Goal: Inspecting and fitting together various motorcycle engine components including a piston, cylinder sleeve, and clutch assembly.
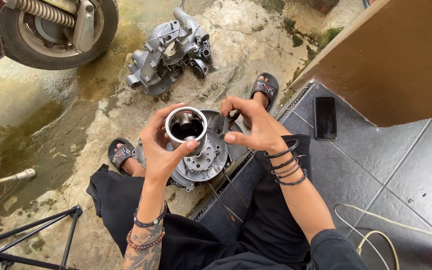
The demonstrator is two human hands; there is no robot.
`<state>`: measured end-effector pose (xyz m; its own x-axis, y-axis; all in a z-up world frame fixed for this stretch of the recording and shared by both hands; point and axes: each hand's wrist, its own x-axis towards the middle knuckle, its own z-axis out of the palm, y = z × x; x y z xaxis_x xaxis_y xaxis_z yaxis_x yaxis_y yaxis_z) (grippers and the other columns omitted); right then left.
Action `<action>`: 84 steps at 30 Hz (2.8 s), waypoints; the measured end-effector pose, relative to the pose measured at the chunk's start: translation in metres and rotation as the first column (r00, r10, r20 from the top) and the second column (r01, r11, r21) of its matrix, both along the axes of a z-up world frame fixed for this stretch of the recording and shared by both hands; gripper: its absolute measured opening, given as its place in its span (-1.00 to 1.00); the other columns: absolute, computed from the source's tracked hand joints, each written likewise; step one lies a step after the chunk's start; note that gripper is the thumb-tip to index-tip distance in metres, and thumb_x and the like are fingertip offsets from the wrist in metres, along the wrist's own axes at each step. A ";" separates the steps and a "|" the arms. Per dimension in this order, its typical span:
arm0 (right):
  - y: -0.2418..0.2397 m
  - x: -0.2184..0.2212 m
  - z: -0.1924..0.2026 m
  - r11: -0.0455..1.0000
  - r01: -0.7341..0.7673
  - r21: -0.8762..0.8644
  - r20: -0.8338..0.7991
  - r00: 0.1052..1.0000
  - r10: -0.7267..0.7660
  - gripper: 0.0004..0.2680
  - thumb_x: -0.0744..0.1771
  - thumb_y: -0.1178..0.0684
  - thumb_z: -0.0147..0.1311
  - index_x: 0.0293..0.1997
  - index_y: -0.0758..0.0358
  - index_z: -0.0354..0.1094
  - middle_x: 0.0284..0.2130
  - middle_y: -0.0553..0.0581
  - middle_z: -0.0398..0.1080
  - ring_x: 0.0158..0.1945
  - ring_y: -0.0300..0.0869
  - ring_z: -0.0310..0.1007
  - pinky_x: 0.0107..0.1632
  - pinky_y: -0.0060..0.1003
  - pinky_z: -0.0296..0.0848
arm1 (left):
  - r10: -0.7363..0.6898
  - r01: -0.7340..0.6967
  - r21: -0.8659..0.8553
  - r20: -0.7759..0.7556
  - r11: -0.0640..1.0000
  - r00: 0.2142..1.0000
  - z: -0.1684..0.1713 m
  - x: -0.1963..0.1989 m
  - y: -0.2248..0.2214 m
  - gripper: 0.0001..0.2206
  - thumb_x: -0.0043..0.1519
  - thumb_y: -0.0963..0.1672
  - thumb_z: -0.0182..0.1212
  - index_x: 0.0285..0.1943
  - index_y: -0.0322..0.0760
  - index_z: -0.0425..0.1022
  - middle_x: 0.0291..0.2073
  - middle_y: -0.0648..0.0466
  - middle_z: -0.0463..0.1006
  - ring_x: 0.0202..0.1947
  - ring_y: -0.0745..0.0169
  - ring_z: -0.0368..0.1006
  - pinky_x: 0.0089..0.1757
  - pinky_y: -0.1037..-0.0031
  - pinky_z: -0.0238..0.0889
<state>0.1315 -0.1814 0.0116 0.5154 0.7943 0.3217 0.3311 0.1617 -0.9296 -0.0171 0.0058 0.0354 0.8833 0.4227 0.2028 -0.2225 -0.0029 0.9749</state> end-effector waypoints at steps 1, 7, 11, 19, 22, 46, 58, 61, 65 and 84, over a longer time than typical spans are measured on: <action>0.001 -0.002 -0.004 1.000 0.002 0.000 0.000 1.000 -0.002 -0.64 0.24 -0.30 0.31 -0.23 0.16 0.32 -0.48 -0.01 0.35 -0.33 -0.25 0.35 -0.04 -0.29 0.36 | -0.002 0.002 0.000 0.000 1.000 1.000 -0.002 0.001 0.000 -0.29 -0.13 0.03 0.59 0.21 -0.29 0.49 -0.07 -0.01 0.61 -0.04 0.32 0.49 0.00 0.44 0.45; 0.011 -0.020 0.011 0.996 0.028 -0.088 0.228 0.974 -0.007 -0.68 0.23 -0.23 0.38 -0.35 0.12 0.29 -0.58 -0.01 0.31 -0.45 -0.15 0.34 0.05 -0.20 0.25 | 0.059 -0.060 0.037 0.025 0.998 0.998 -0.002 0.004 0.006 -0.33 -0.01 0.09 0.49 0.23 -0.29 0.46 -0.05 -0.01 0.58 -0.01 0.34 0.44 0.03 0.41 0.43; 0.005 -0.012 0.007 0.996 0.085 -0.032 0.167 0.983 -0.079 -0.69 0.27 -0.26 0.30 -0.30 0.16 0.38 -0.58 -0.02 0.32 -0.46 -0.18 0.32 0.02 -0.24 0.32 | -0.008 0.008 0.008 -0.019 1.000 1.000 -0.002 0.006 0.002 -0.32 -0.07 0.06 0.54 0.22 -0.28 0.48 -0.07 -0.04 0.60 -0.03 0.29 0.47 0.02 0.40 0.44; 0.013 -0.023 0.013 0.996 0.077 -0.048 0.214 0.975 -0.065 -0.68 0.22 -0.21 0.39 -0.33 0.20 0.36 -0.59 0.07 0.33 -0.48 -0.08 0.33 -0.08 -0.18 0.36 | 0.060 -0.059 -0.018 0.025 0.998 0.998 -0.008 0.007 0.004 -0.33 0.01 0.11 0.46 0.23 -0.31 0.46 -0.06 -0.12 0.59 -0.03 0.19 0.47 0.04 0.31 0.43; 0.010 -0.018 0.008 0.996 0.064 -0.056 0.224 0.973 -0.050 -0.69 0.25 -0.23 0.35 -0.32 0.16 0.35 -0.57 0.02 0.32 -0.44 -0.14 0.33 -0.01 -0.18 0.32 | 0.061 -0.061 -0.004 0.015 0.998 0.998 -0.007 0.007 0.004 -0.32 0.01 0.12 0.45 0.23 -0.31 0.46 -0.07 -0.05 0.60 -0.02 0.32 0.45 0.04 0.41 0.42; 0.030 -0.042 0.001 0.934 0.345 0.096 0.021 0.937 -0.348 -0.88 0.27 0.15 0.38 -0.24 0.31 0.50 -0.40 0.09 0.46 -0.39 -0.26 0.45 -0.25 -0.38 0.55 | -0.092 0.085 -0.045 -0.178 0.995 0.980 -0.055 0.020 -0.013 0.01 0.18 0.29 0.10 0.60 -0.09 -0.45 0.35 -0.43 0.12 0.41 -0.34 -0.05 0.28 -0.27 -0.17; -0.032 -0.012 0.059 0.958 0.270 -0.099 0.437 0.877 -0.202 -0.71 0.27 0.05 0.35 0.07 0.18 0.47 -0.35 0.08 0.62 -0.28 -0.16 0.67 0.18 -0.16 0.25 | -0.081 -0.044 -0.499 -0.226 0.865 0.971 -0.062 0.031 -0.007 -0.34 0.29 0.26 -0.26 0.35 -0.18 0.18 0.02 -0.38 0.53 0.02 -0.30 0.55 0.06 -0.03 0.41; -0.095 0.062 -0.013 0.802 0.563 -0.201 0.214 0.824 -0.525 -0.79 0.32 0.14 0.30 0.05 0.16 0.51 -0.23 0.18 0.59 -0.16 -0.03 0.63 -0.07 -0.14 0.55 | -0.004 -0.098 -0.449 -0.222 0.888 0.975 -0.049 0.027 0.002 -0.31 0.26 0.26 -0.21 0.35 -0.22 0.23 0.02 -0.42 0.52 -0.03 -0.32 0.57 0.00 -0.02 0.46; -0.199 0.129 -0.147 0.248 0.853 -0.460 0.368 0.437 -0.820 -0.46 0.22 -0.15 0.50 0.22 0.35 0.36 0.06 0.42 0.34 0.16 0.27 0.37 0.12 0.22 0.37 | 0.050 -0.151 -0.457 -0.227 0.876 0.973 -0.035 0.017 0.007 -0.29 0.22 0.28 -0.25 0.34 -0.19 0.24 -0.01 -0.35 0.53 -0.04 -0.25 0.58 -0.07 0.07 0.50; -0.263 0.139 -0.251 -0.133 0.597 -0.791 0.455 0.430 -0.780 -0.09 0.00 -0.31 0.55 0.37 0.30 0.04 0.23 0.39 0.00 0.33 0.38 0.04 0.19 0.51 0.20 | 0.008 -0.131 -0.482 -0.248 0.866 0.969 -0.036 0.015 0.004 -0.33 0.28 0.24 -0.28 0.36 -0.21 0.22 0.00 -0.40 0.53 -0.03 -0.28 0.57 -0.05 0.07 0.47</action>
